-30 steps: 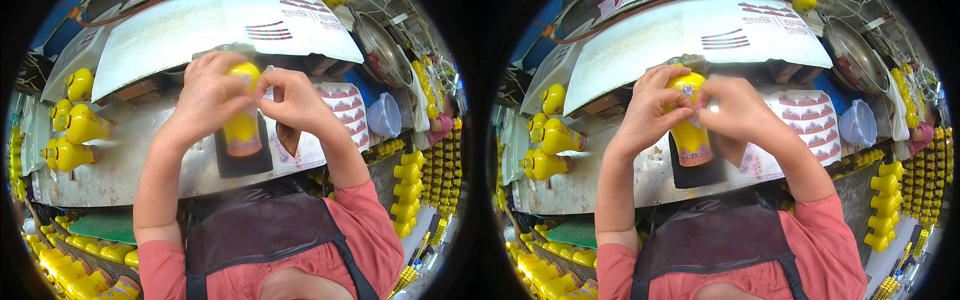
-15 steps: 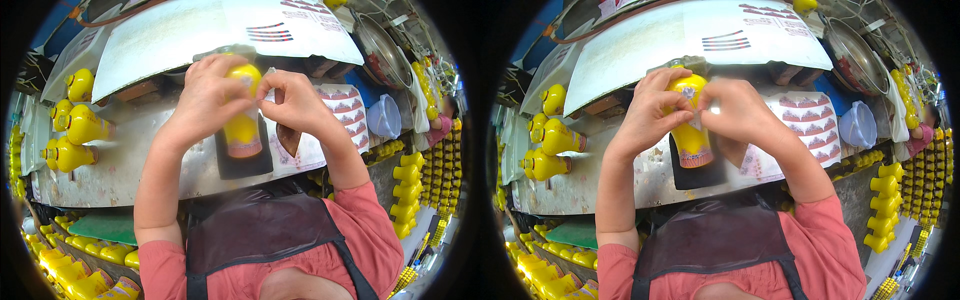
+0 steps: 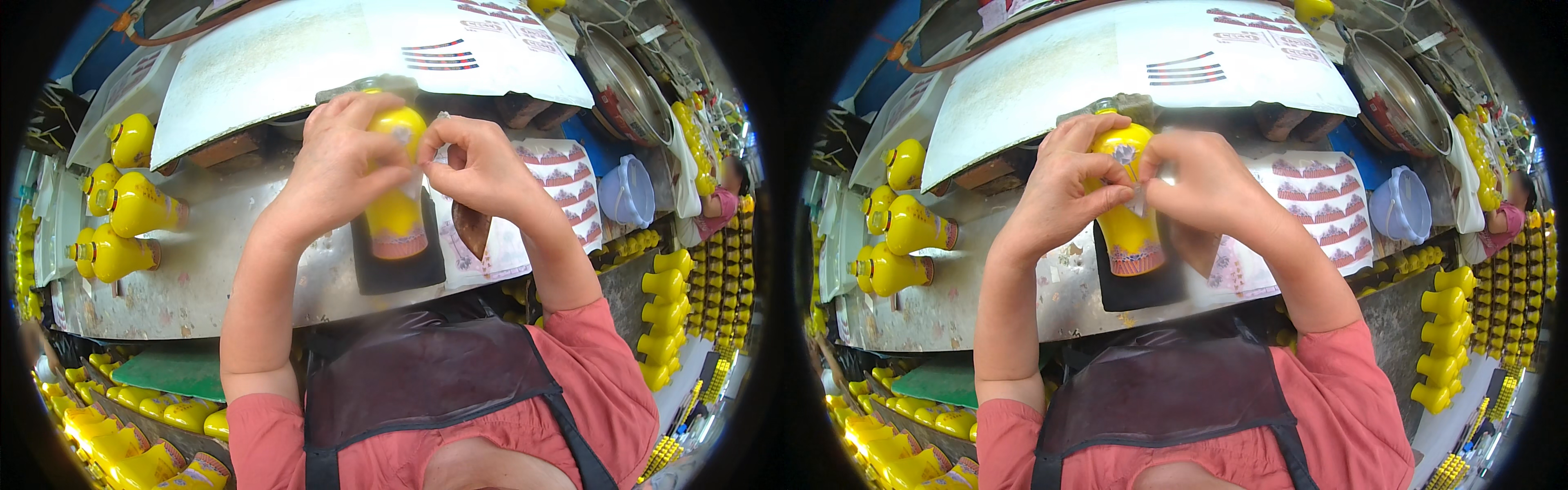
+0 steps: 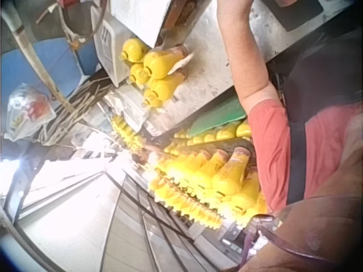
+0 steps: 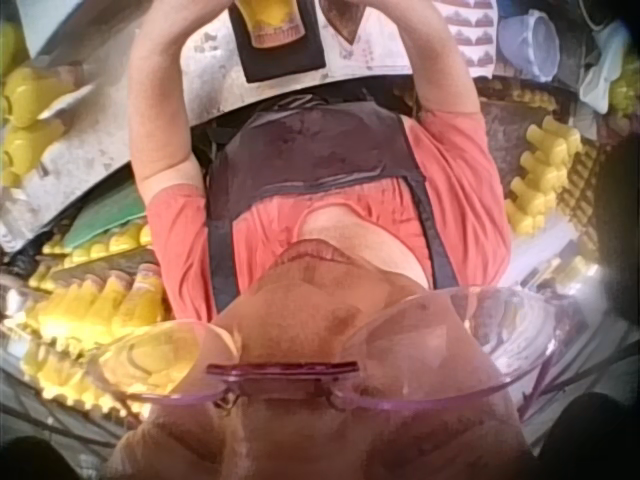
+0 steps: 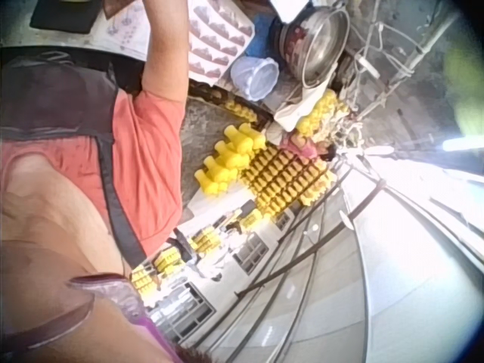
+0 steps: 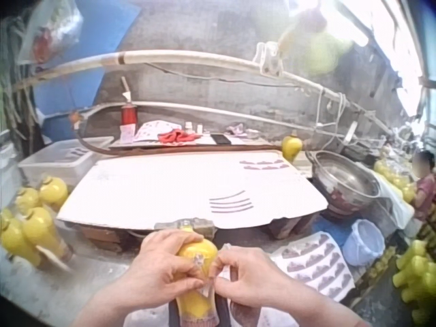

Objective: The person applies printed labels to yellow plastic bottles by hand. They peel each label from a sheet, wrap it around the bottle body, smooth it down, and then place the labeled bottle aside. The process is repeated for multiple bottles in a continuous sequence.

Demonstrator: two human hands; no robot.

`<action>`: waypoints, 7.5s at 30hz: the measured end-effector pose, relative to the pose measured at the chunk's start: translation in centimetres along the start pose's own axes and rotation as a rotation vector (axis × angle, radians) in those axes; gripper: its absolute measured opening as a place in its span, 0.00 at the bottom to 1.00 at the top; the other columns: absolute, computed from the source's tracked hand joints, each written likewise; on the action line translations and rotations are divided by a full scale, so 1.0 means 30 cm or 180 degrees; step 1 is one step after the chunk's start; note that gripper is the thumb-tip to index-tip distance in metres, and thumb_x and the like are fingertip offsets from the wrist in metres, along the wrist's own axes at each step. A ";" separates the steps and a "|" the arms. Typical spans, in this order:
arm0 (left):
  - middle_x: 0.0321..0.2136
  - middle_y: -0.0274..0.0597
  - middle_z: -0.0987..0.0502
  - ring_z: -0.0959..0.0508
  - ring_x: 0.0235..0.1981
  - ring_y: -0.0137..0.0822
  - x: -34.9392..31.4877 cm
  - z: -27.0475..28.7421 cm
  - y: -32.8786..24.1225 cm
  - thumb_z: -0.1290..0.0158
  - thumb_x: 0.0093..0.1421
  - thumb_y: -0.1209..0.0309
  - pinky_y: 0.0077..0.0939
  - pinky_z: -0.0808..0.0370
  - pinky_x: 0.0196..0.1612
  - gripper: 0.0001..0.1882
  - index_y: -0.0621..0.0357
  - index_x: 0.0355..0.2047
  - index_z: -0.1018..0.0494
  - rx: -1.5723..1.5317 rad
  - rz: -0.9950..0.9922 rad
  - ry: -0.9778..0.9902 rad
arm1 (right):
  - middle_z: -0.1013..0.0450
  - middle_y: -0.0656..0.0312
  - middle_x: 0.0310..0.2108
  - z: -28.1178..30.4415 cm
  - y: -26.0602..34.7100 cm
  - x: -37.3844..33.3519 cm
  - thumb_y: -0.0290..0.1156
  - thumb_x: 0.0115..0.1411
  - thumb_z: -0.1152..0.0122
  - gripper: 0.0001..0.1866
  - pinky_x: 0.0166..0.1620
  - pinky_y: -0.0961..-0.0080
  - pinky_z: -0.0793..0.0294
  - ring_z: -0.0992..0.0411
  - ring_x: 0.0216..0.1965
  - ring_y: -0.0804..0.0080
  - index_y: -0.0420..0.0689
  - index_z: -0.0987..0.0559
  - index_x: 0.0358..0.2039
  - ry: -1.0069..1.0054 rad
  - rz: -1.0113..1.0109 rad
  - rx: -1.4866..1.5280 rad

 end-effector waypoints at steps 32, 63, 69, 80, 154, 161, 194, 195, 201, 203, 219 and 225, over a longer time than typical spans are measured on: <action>0.61 0.42 0.27 0.35 0.66 0.50 -0.006 -0.002 0.010 0.34 0.51 0.70 0.46 0.45 0.69 0.06 0.55 0.29 0.18 -0.0056 0.0010 0.0021 | 0.33 0.68 0.24 0.024 0.042 -0.006 0.26 0.51 0.32 0.06 0.25 0.82 0.38 0.34 0.21 0.84 0.42 0.19 0.31 -0.0109 0.0423 -0.0226; 0.61 0.41 0.27 0.34 0.65 0.49 -0.015 0.000 0.021 0.33 0.50 0.70 0.44 0.43 0.69 0.07 0.54 0.30 0.18 -0.0163 -0.0010 -0.0022 | 0.24 0.71 0.23 -0.014 -0.080 -0.032 0.26 0.56 0.35 0.05 0.26 0.88 0.35 0.32 0.22 0.91 0.38 0.18 0.32 0.0079 -0.0751 0.0461; 0.62 0.41 0.27 0.34 0.65 0.49 -0.014 -0.002 0.028 0.33 0.49 0.71 0.43 0.43 0.69 0.07 0.54 0.29 0.18 -0.0269 0.0021 -0.0026 | 0.26 0.72 0.23 -0.034 -0.051 -0.042 0.27 0.55 0.34 0.06 0.24 0.86 0.38 0.36 0.21 0.92 0.39 0.18 0.32 0.0088 -0.0532 0.0497; 0.63 0.42 0.28 0.35 0.67 0.50 -0.033 0.012 0.042 0.32 0.48 0.71 0.44 0.41 0.69 0.08 0.52 0.30 0.16 -0.0385 -0.0108 -0.0018 | 0.21 0.60 0.29 -0.045 -0.041 -0.087 0.31 0.53 0.30 0.10 0.33 0.76 0.27 0.24 0.28 0.73 0.41 0.14 0.35 -0.0185 -0.0252 0.0331; 0.68 0.68 0.46 0.40 0.68 0.65 -0.199 -0.166 0.128 0.35 0.55 0.63 0.50 0.39 0.69 0.55 0.70 0.72 0.59 -0.0801 0.1426 -0.1235 | 0.26 0.45 0.42 -0.056 -0.072 0.039 0.47 0.56 0.32 0.34 0.49 0.59 0.24 0.24 0.44 0.46 0.56 0.25 0.64 -0.0254 -0.0271 -0.0040; 0.68 0.69 0.46 0.41 0.68 0.66 -0.199 -0.173 0.111 0.34 0.55 0.60 0.52 0.41 0.69 0.56 0.71 0.71 0.58 -0.0379 0.1367 -0.1265 | 0.27 0.55 0.34 -0.076 0.102 0.030 0.36 0.61 0.33 0.27 0.32 0.71 0.26 0.26 0.26 0.63 0.55 0.23 0.61 -0.0143 0.1277 -0.1607; 0.37 0.44 0.20 0.19 0.35 0.34 -0.061 0.083 0.167 0.45 0.55 0.77 0.25 0.22 0.41 0.14 0.64 0.43 0.20 -0.0537 0.0677 -0.0953 | 0.23 0.51 0.38 -0.024 0.056 0.067 0.37 0.55 0.30 0.25 0.41 0.63 0.21 0.22 0.37 0.53 0.47 0.20 0.54 -0.0145 0.0726 -0.0822; 0.37 0.44 0.20 0.19 0.35 0.34 -0.059 0.083 0.159 0.46 0.55 0.77 0.25 0.22 0.41 0.14 0.64 0.43 0.20 -0.0387 0.0622 -0.0938 | 0.23 0.51 0.39 -0.021 0.060 0.066 0.36 0.55 0.30 0.25 0.41 0.63 0.21 0.22 0.37 0.53 0.47 0.20 0.54 -0.0165 0.0745 -0.0816; 0.37 0.44 0.21 0.20 0.36 0.34 -0.059 0.067 0.201 0.44 0.56 0.76 0.26 0.23 0.43 0.14 0.64 0.43 0.21 -0.0428 0.0925 -0.0997 | 0.23 0.51 0.39 -0.024 0.076 0.062 0.36 0.55 0.30 0.23 0.40 0.65 0.21 0.21 0.36 0.54 0.50 0.18 0.52 -0.0186 0.0855 -0.0852; 0.37 0.45 0.21 0.20 0.37 0.39 -0.065 0.065 0.202 0.45 0.56 0.75 0.30 0.23 0.43 0.12 0.63 0.41 0.21 -0.0481 0.0938 -0.1162 | 0.23 0.51 0.39 -0.025 0.097 0.056 0.36 0.55 0.30 0.22 0.39 0.65 0.20 0.21 0.36 0.54 0.51 0.18 0.52 -0.0238 0.1097 -0.0801; 0.54 0.55 0.27 0.29 0.56 0.54 -0.149 -0.098 0.191 0.57 0.69 0.63 0.45 0.35 0.61 0.21 0.63 0.57 0.30 -0.1102 0.1062 -0.1941 | 0.26 0.53 0.36 -0.057 0.077 0.063 0.40 0.61 0.35 0.22 0.33 0.60 0.21 0.23 0.29 0.50 0.56 0.22 0.56 -0.0088 0.0760 -0.1510; 0.51 0.55 0.27 0.27 0.54 0.50 -0.154 -0.130 0.237 0.57 0.69 0.62 0.41 0.32 0.60 0.20 0.63 0.54 0.28 -0.1689 0.1390 -0.2061 | 0.27 0.52 0.34 -0.060 0.102 0.055 0.40 0.61 0.36 0.23 0.31 0.58 0.22 0.23 0.27 0.49 0.57 0.22 0.57 -0.0205 0.1122 -0.1458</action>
Point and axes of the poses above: each hand's wrist, its own x-axis towards the middle knuckle, its own z-axis out of the back of the hand, y = z × x, the point moved 9 cm from there along x, towards the middle knuckle
